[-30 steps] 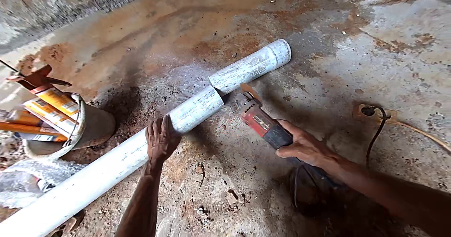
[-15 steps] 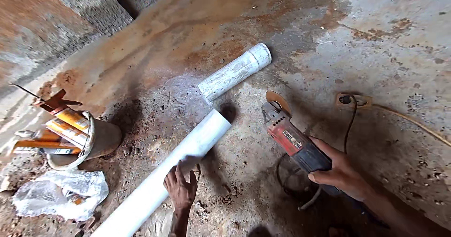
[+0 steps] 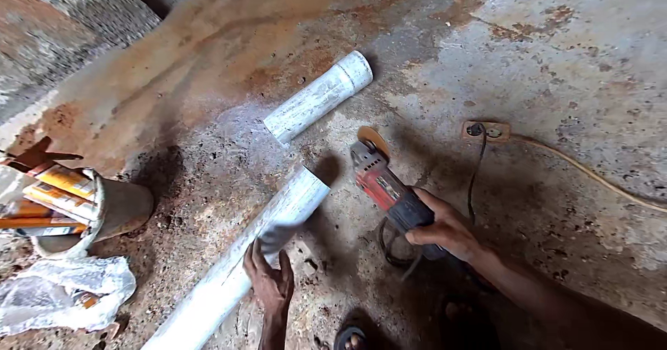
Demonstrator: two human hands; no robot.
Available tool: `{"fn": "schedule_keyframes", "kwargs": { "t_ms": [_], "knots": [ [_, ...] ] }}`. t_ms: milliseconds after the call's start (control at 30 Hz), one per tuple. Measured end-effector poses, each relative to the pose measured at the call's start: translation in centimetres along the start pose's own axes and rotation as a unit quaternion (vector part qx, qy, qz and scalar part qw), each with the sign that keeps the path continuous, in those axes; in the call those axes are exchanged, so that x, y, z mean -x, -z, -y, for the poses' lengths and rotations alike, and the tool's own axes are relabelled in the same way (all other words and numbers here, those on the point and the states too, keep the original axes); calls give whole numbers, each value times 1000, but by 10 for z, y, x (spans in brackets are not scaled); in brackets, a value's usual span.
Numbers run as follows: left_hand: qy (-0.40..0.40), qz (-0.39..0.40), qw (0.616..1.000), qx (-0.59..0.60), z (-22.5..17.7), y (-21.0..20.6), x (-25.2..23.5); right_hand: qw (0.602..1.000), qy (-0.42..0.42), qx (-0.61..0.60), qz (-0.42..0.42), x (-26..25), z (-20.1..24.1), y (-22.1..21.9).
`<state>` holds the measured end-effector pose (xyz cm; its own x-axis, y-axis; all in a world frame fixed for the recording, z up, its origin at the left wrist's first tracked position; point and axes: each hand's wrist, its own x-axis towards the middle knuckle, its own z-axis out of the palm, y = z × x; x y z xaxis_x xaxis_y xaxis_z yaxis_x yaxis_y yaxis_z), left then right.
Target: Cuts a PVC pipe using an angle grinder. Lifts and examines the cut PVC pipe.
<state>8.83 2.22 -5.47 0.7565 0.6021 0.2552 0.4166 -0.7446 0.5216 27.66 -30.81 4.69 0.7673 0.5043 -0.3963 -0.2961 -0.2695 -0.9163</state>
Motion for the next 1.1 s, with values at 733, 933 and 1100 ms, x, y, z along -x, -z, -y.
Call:
{"fn": "schedule_keyframes", "kwargs": {
  "t_ms": [733,933,1100],
  "knots": [
    [349,281,548,707,-215,-47,-49,998,44,-36,-6,-5,-8,-30],
    [334,249,487,768,-216,-64,-29,998,54,-33,-16,3,-16,-29],
    [351,248,412,804,-214,-70,-24,999,43,7,-31,6,-22,-25]
  ]
}}
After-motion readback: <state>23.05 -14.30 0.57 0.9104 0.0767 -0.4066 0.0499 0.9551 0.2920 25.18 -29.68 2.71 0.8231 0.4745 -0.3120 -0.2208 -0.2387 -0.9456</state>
